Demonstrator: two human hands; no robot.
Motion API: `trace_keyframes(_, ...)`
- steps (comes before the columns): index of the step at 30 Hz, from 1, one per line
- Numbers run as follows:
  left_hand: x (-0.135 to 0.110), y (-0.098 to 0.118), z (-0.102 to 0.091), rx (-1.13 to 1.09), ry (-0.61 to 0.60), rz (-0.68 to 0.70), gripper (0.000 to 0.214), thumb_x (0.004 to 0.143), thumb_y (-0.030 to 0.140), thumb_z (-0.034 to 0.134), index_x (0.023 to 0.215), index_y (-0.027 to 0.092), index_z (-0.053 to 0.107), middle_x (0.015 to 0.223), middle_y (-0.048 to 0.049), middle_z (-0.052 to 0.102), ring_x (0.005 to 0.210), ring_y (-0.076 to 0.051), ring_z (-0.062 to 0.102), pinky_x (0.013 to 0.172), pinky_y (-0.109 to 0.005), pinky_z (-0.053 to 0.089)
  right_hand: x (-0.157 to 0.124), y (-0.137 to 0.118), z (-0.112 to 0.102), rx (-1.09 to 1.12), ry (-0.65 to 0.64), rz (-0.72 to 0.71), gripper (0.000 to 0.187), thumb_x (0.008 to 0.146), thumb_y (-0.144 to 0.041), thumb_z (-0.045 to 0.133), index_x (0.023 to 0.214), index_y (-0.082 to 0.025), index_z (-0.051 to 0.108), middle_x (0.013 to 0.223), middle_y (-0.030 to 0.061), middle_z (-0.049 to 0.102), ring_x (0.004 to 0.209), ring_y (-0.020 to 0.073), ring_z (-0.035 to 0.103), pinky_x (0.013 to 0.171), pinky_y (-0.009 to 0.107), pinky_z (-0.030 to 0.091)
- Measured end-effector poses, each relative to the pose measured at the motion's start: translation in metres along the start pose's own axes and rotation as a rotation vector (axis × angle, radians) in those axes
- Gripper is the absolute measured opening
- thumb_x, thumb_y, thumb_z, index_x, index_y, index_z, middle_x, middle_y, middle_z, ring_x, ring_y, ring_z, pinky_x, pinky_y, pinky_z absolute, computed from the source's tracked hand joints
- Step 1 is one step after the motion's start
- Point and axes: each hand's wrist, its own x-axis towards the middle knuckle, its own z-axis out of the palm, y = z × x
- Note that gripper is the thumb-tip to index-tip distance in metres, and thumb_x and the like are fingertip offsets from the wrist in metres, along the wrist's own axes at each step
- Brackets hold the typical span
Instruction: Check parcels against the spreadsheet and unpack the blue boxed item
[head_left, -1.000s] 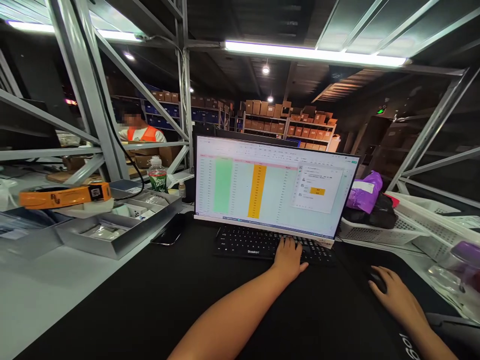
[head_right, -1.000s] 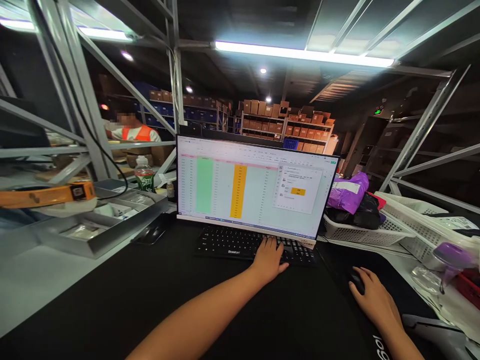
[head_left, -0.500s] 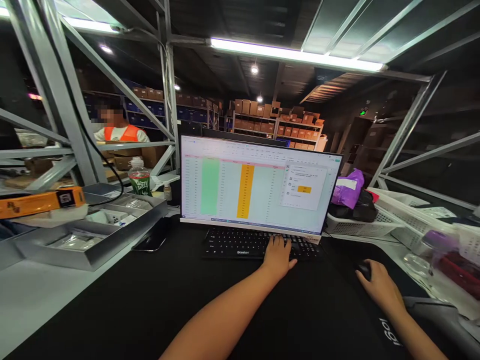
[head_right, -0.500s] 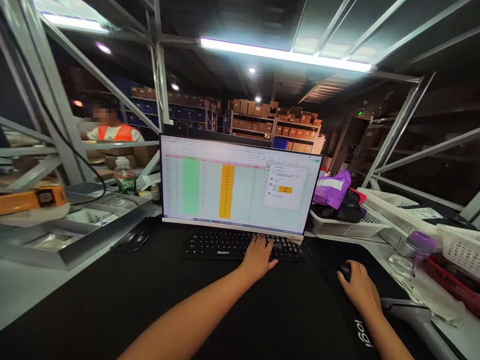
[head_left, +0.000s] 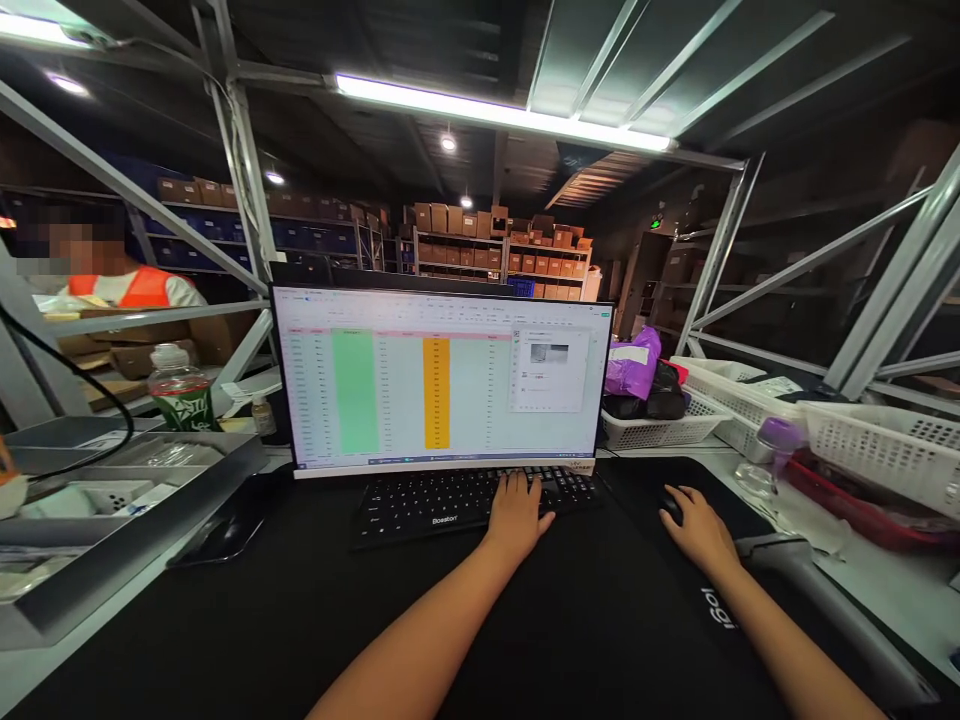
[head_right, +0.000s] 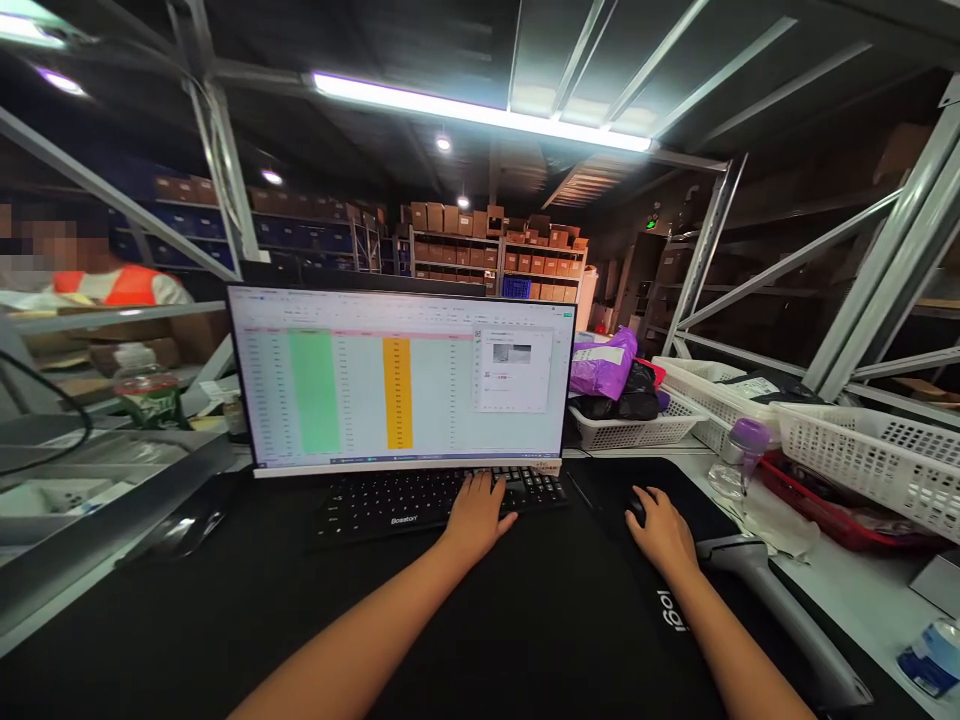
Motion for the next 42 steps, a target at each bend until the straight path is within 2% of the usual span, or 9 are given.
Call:
trace_keyframes(3, 0.0, 0.0, 0.0, 0.023, -0.014, 0.002, 0.067, 0.093, 0.055, 0.054, 0.143, 0.01, 0.051, 0.145, -0.0231, 0.053, 0.136, -0.035, 0.048, 0.119, -0.05, 0.032, 0.0, -0.001, -0.001, -0.015, -0.005, 0.006, 0.054, 0.092, -0.04, 0.046, 0.14, -0.017, 0.051, 0.138, 0.0154, 0.054, 0.115, 0.029, 0.062, 0.096, 0.043, 0.052)
trace_keyframes(6, 0.001, 0.0, 0.0, 0.032, -0.014, 0.001, 0.068, 0.093, 0.055, 0.053, 0.143, 0.01, 0.051, 0.146, -0.0232, 0.053, 0.137, -0.035, 0.048, 0.119, -0.049, 0.032, 0.001, -0.001, -0.002, -0.004, -0.007, 0.006, 0.054, 0.091, -0.039, 0.046, 0.138, -0.012, 0.051, 0.135, 0.0165, 0.056, 0.114, 0.0283, 0.063, 0.095, 0.042, 0.052)
trace_keyframes(9, 0.001, 0.0, 0.001, 0.039, -0.009, 0.001, 0.068, 0.093, 0.056, 0.054, 0.143, 0.01, 0.051, 0.146, -0.0227, 0.053, 0.136, -0.035, 0.049, 0.118, -0.049, 0.033, 0.0, -0.003, -0.004, -0.022, -0.028, 0.007, 0.049, 0.092, -0.038, 0.045, 0.133, -0.016, 0.057, 0.138, 0.0148, 0.055, 0.116, 0.0278, 0.062, 0.096, 0.041, 0.051)
trace_keyframes(13, 0.002, 0.0, 0.003, 0.037, 0.005, -0.003, 0.066, 0.092, 0.055, 0.056, 0.142, 0.011, 0.053, 0.144, -0.0221, 0.054, 0.135, -0.035, 0.05, 0.117, -0.05, 0.035, 0.0, -0.004, -0.004, -0.067, -0.053, 0.03, 0.051, 0.092, -0.04, 0.044, 0.139, -0.021, 0.056, 0.143, 0.0132, 0.051, 0.119, 0.0284, 0.061, 0.098, 0.042, 0.051)
trace_keyframes(21, 0.001, 0.001, 0.0, 0.012, 0.004, -0.001, 0.066, 0.092, 0.053, 0.057, 0.141, 0.009, 0.054, 0.143, -0.0234, 0.055, 0.135, -0.035, 0.05, 0.118, -0.05, 0.034, 0.0, -0.006, -0.007, -0.045, -0.075, 0.046, 0.057, 0.092, -0.04, 0.044, 0.144, -0.018, 0.048, 0.141, 0.0147, 0.051, 0.118, 0.0298, 0.06, 0.096, 0.043, 0.051)
trace_keyframes(24, 0.001, 0.001, 0.0, 0.012, 0.009, 0.0, 0.065, 0.092, 0.052, 0.057, 0.141, 0.009, 0.053, 0.143, -0.0237, 0.054, 0.135, -0.036, 0.05, 0.118, -0.05, 0.034, 0.0, -0.004, -0.006, -0.034, -0.054, 0.036, 0.054, 0.091, -0.04, 0.044, 0.14, -0.015, 0.049, 0.137, 0.0153, 0.053, 0.113, 0.0289, 0.062, 0.094, 0.042, 0.051)
trace_keyframes(32, 0.001, 0.0, 0.004, 0.033, 0.015, 0.003, 0.067, 0.092, 0.054, 0.057, 0.142, 0.01, 0.052, 0.143, -0.0226, 0.055, 0.135, -0.035, 0.05, 0.117, -0.051, 0.034, 0.001, 0.006, 0.007, 0.011, 0.029, -0.019, 0.049, 0.089, -0.039, 0.046, 0.133, -0.018, 0.049, 0.131, 0.0137, 0.056, 0.111, 0.0266, 0.063, 0.091, 0.04, 0.052)
trace_keyframes(37, 0.001, 0.001, 0.002, 0.028, 0.013, 0.0, 0.067, 0.092, 0.056, 0.056, 0.141, 0.01, 0.053, 0.143, -0.0235, 0.055, 0.135, -0.036, 0.05, 0.117, -0.05, 0.034, 0.001, 0.004, 0.006, 0.046, 0.052, -0.017, 0.046, 0.087, -0.044, 0.044, 0.123, -0.017, 0.052, 0.128, 0.0148, 0.057, 0.111, 0.027, 0.063, 0.093, 0.04, 0.052)
trace_keyframes(42, -0.002, 0.003, -0.003, 0.009, -0.027, -0.008, 0.07, 0.091, 0.06, 0.054, 0.141, 0.012, 0.053, 0.144, -0.023, 0.054, 0.136, -0.035, 0.049, 0.116, -0.05, 0.034, 0.002, 0.015, 0.011, 0.14, 0.032, -0.099, 0.05, 0.081, -0.053, 0.044, 0.115, -0.018, 0.056, 0.12, 0.0164, 0.061, 0.111, 0.0313, 0.063, 0.098, 0.046, 0.051)
